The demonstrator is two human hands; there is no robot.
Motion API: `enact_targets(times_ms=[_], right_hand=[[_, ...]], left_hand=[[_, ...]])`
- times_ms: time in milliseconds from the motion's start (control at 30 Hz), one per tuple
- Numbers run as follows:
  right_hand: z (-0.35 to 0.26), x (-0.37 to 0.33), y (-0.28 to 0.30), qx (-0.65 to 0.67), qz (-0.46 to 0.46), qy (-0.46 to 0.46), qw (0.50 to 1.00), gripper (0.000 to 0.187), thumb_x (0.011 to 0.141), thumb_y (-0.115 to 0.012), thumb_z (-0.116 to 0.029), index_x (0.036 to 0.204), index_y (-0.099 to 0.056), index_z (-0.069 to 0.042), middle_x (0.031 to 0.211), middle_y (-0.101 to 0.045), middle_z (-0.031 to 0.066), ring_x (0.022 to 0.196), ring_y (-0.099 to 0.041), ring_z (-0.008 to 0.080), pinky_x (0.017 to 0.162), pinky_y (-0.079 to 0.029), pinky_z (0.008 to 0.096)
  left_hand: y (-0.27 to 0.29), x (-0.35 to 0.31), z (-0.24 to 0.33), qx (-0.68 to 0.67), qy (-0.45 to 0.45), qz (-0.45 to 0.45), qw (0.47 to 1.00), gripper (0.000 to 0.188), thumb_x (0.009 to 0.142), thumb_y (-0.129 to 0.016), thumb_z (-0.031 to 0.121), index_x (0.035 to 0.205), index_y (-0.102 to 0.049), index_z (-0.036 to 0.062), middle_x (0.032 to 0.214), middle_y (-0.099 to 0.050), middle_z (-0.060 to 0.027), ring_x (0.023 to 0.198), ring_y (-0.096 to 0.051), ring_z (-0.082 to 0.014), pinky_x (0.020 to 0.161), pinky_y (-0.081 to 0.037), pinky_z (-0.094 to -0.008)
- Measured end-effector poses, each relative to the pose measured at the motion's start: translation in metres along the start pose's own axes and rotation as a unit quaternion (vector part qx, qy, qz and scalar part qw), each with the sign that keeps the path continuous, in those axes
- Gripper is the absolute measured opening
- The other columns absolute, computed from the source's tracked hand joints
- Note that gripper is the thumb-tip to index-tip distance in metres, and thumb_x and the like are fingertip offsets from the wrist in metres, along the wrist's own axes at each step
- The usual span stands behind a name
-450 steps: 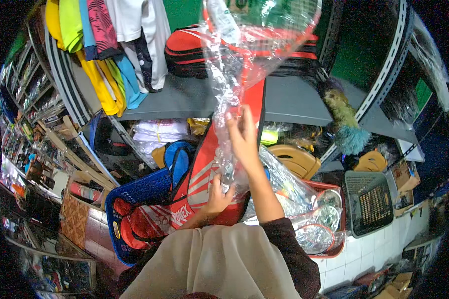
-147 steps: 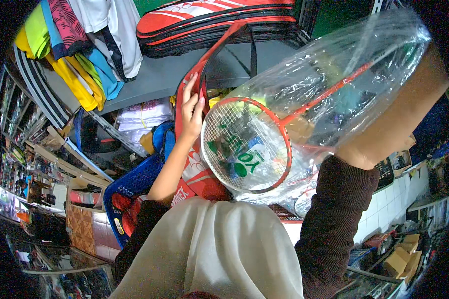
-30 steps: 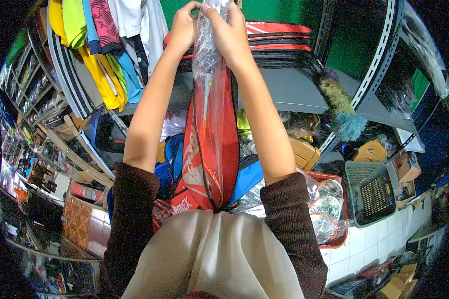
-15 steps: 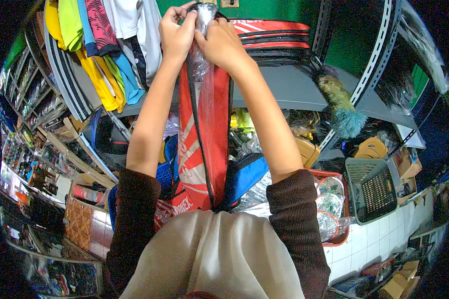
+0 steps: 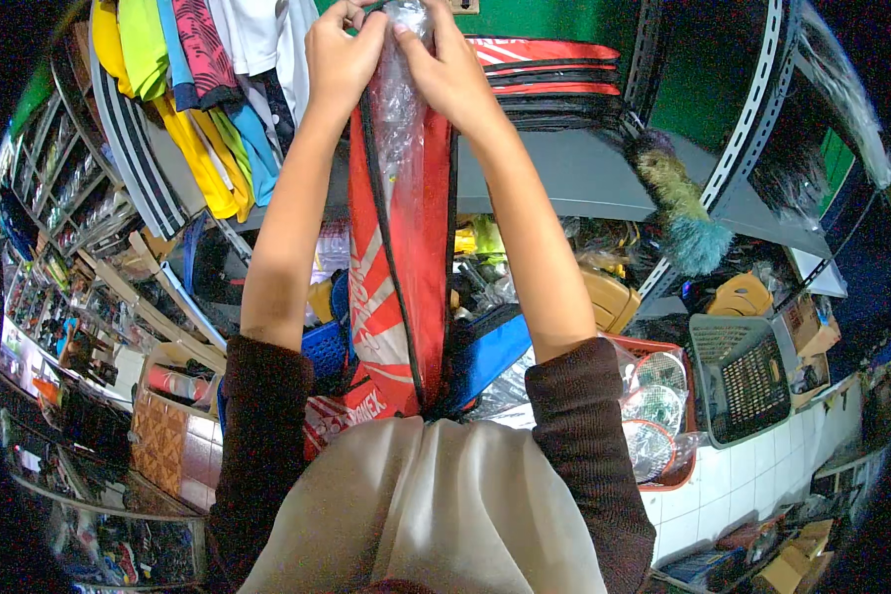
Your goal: Packing badminton rackets into protective bags and plastic covers.
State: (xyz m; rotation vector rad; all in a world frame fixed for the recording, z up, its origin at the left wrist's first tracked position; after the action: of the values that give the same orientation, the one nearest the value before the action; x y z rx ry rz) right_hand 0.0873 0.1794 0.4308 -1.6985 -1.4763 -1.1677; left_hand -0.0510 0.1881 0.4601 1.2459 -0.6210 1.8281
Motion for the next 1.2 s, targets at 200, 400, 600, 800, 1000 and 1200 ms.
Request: enact_targets(times_ms=[200,400,600,800,1000,1200], right_hand=[[-0.031,0.013,-0.001,-0.116,-0.078,0.036,0.990,0.039,0.091,-0.047,-0.017,0.124,-0.046,0.003,0.113,-0.056,0.0289,0.109,-0.054,0.0383,0.093,-0.042,0.0391],[-0.066,0.019,-0.003,-0.282,-0.121,0.106,0.946,0.029,0.084,-0.050,-0.010,0.111,-0.058,-0.001,0.098,-0.059,0.0288,0.096,-0.056,0.0424,0.080,-0.045,0.0461],[-0.068,0.014,0.017,-0.346,0.065,0.216,0.911,0.021,0.074,-0.063,-0.009,0.094,-0.061,-0.004,0.090,-0.048,0.0152,0.088,-0.047,0.0363,0.074,-0.041,0.0452],[-0.002,0.027,0.035,-0.046,0.160,0.070,0.984,0.049,0.071,-0.072,-0.006,0.112,-0.045,-0.002,0.097,-0.053,0.0123,0.093,-0.053,0.0263,0.081,-0.045,0.0342],[0.039,0.042,0.002,0.238,-0.019,0.002,0.971,0.023,0.082,-0.056,0.002,0.105,-0.059,0.000,0.096,-0.060,0.0031,0.090,-0.054,0.0111,0.079,-0.045,0.0249],[0.019,0.047,0.010,0.106,0.018,0.013,0.994,0.005,0.081,-0.061,-0.001,0.083,-0.057,0.000,0.079,-0.055,-0.0025,0.076,-0.049,0.0062,0.065,-0.042,0.0240]], left_hand=[[0.017,0.003,0.024,0.093,-0.058,0.047,0.993,0.023,0.075,-0.060,0.010,0.065,-0.043,-0.0020,0.067,-0.056,-0.0199,0.060,-0.056,-0.0280,0.057,-0.043,-0.0381],[0.032,-0.015,0.072,-0.030,-0.122,0.054,0.991,0.009,0.077,-0.059,0.002,0.077,-0.054,-0.0053,0.072,-0.058,-0.0183,0.066,-0.059,-0.0312,0.061,-0.046,-0.0356],[0.026,-0.027,0.093,-0.056,-0.162,0.049,0.984,0.012,0.077,-0.059,0.002,0.086,-0.058,-0.0050,0.077,-0.060,-0.0157,0.066,-0.059,-0.0278,0.063,-0.047,-0.0333],[0.021,-0.026,0.082,-0.185,-0.159,0.051,0.968,0.017,0.077,-0.058,-0.004,0.070,-0.042,-0.0016,0.092,-0.063,-0.0146,0.070,-0.057,-0.0176,0.065,-0.046,-0.0281],[0.008,-0.025,0.072,-0.282,-0.039,-0.059,0.957,0.011,0.085,-0.055,-0.001,0.077,-0.048,-0.0031,0.111,-0.060,-0.0157,0.089,-0.057,-0.0156,0.078,-0.046,-0.0274],[0.020,-0.015,-0.017,-0.281,-0.015,0.067,0.957,0.039,0.081,-0.071,0.030,0.100,-0.059,-0.0018,0.092,-0.063,-0.0090,0.088,-0.058,-0.0153,0.078,-0.047,-0.0284]])
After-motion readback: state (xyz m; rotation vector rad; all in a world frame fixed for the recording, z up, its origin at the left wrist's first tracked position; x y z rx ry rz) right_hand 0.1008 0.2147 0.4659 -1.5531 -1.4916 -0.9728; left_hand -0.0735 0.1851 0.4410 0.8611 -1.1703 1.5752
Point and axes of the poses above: each hand's wrist, its own x-axis towards the middle knuckle, its own y-axis out of the back of the hand, z = x × y, the point moved 9 cm from there along x, towards the middle knuckle
